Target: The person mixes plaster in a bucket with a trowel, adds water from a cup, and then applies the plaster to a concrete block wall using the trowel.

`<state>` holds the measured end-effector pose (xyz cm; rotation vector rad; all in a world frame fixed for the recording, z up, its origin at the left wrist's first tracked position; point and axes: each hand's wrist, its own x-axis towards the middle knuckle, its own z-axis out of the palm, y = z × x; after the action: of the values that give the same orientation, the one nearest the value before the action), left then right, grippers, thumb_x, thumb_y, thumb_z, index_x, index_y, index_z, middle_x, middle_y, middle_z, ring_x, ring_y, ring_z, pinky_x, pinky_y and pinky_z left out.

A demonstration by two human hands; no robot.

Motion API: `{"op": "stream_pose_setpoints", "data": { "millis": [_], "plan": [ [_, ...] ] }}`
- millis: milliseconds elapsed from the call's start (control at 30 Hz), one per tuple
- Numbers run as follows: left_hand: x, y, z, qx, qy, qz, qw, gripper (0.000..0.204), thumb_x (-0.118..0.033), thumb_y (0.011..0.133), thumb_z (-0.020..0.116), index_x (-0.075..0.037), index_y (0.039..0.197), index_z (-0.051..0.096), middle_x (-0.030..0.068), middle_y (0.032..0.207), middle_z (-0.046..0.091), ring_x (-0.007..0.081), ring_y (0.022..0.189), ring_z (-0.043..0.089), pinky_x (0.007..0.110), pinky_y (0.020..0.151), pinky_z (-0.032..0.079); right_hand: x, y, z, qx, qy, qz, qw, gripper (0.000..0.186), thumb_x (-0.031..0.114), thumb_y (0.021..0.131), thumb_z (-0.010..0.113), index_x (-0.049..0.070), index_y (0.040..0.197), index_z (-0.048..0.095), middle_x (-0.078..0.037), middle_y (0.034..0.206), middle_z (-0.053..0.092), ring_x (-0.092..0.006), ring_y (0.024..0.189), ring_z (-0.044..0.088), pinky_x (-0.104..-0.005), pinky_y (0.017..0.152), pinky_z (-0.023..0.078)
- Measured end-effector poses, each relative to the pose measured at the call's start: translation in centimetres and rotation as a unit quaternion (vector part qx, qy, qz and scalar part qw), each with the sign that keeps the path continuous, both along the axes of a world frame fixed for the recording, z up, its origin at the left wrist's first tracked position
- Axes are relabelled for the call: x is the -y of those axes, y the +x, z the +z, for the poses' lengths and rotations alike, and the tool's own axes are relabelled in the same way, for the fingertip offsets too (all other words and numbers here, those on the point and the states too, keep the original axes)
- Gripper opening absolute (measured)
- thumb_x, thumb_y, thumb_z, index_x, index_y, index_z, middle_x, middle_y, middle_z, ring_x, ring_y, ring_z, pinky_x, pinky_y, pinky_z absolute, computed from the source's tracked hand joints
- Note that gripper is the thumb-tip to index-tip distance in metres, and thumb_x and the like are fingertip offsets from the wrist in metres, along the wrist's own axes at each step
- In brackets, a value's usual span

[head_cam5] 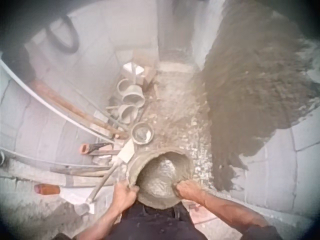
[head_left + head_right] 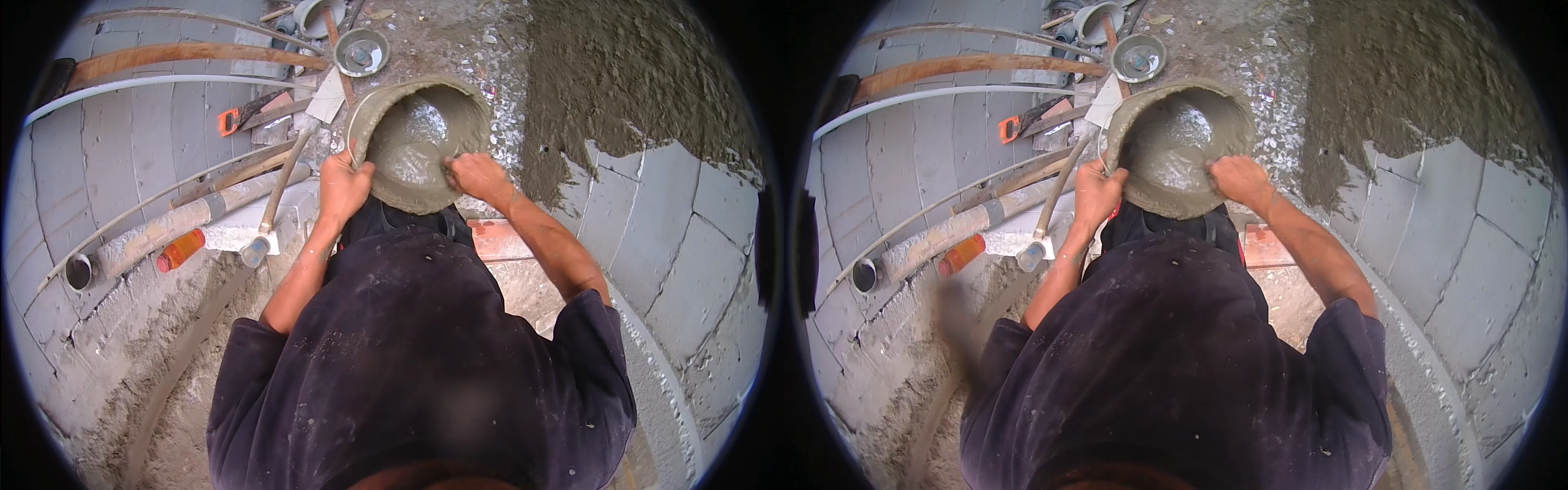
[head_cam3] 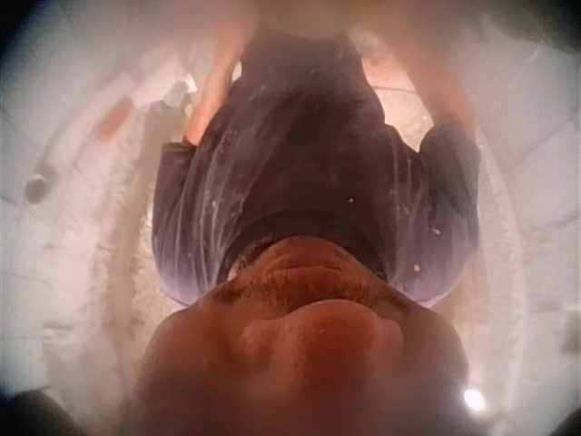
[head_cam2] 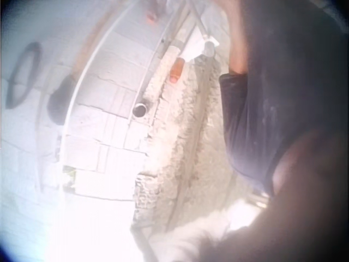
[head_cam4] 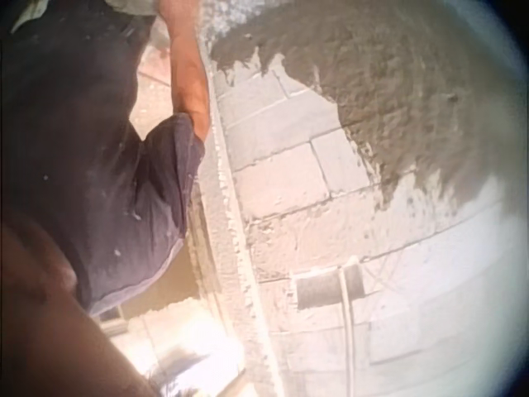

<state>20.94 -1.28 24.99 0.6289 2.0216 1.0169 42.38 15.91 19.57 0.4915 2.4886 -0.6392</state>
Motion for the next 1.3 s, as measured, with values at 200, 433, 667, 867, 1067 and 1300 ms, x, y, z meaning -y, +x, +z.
{"op": "stream_pose_setpoints", "data": {
  "millis": [200,433,667,867,1067,1300],
  "plan": [
    [0.8,-0.3,0.1,-0.026,-0.024,-0.022,0.999,0.049,-0.008,0.077,0.064,0.007,0.123,0.061,0.0245,0.086,0.072,0.019,0.076,0.07,0.034,0.077,0.053,2.3,1.1,1.6,-0.052,-0.142,-0.13,0.98,0.039,0.029,0.083,0.069,0.004,0.113,0.064,-0.024,0.085,0.068,-0.0425,0.085,0.066,-0.0491,0.078,0.053],
    [-0.9,-1.6,0.7,-0.102,-0.001,-0.071,0.992,0.028,-0.009,0.078,0.064,0.005,0.102,0.068,0.0206,0.073,0.069,0.0247,0.065,0.067,0.04,0.067,0.052,3.2,3.7,3.1,-0.117,0.032,-0.184,0.975,0.027,0.024,0.085,0.066,0.007,0.106,0.065,-0.018,0.072,0.067,-0.0388,0.071,0.066,-0.048,0.062,0.051],
    [-0.2,-2.4,-0.8,-0.094,0.055,-0.052,0.993,0.017,-0.008,0.08,0.061,0.005,0.088,0.069,0.0092,0.068,0.068,0.0121,0.064,0.061,0.032,0.063,0.049,2.0,6.1,11.4,-0.173,-0.052,-0.248,0.952,0.03,0.017,0.078,0.069,0.005,0.105,0.07,-0.017,0.084,0.071,-0.0314,0.069,0.069,-0.0422,0.061,0.055],
    [-0.6,-2.5,-2.1,-0.005,0.046,-0.015,0.999,0.018,-0.005,0.078,0.06,0.008,0.087,0.068,0.0042,0.072,0.067,0.0099,0.065,0.056,0.03,0.063,0.048,-7.9,19.9,18.7,-0.021,-0.217,-0.583,0.783,0.022,0.021,0.089,0.063,0.008,0.103,0.073,-0.006,0.075,0.068,-0.0121,0.063,0.064,-0.0275,0.054,0.054],
    [-2.0,-2.0,-1.9,0.007,0.019,-0.035,0.999,0.015,-0.005,0.077,0.06,0.007,0.082,0.067,0.0028,0.067,0.064,0.0088,0.06,0.053,0.03,0.057,0.045,-9.2,27.9,32.5,-0.277,0.139,-0.684,0.66,0.021,0.025,0.094,0.059,0.006,0.089,0.066,0.004,0.063,0.052,-0.004,0.051,0.046,-0.0198,0.043,0.036],
    [-2.9,-1.3,-0.9,-0.052,-0.007,-0.049,0.997,0.014,-0.008,0.077,0.062,0.005,0.079,0.067,0.0033,0.061,0.061,0.0095,0.057,0.053,0.032,0.053,0.043,-4.9,15.2,25.3,-0.056,0.148,-0.478,0.864,0.029,0.021,0.085,0.064,0.003,0.108,0.068,-0.016,0.072,0.066,-0.0267,0.065,0.064,-0.0399,0.062,0.05]
  ]
}}
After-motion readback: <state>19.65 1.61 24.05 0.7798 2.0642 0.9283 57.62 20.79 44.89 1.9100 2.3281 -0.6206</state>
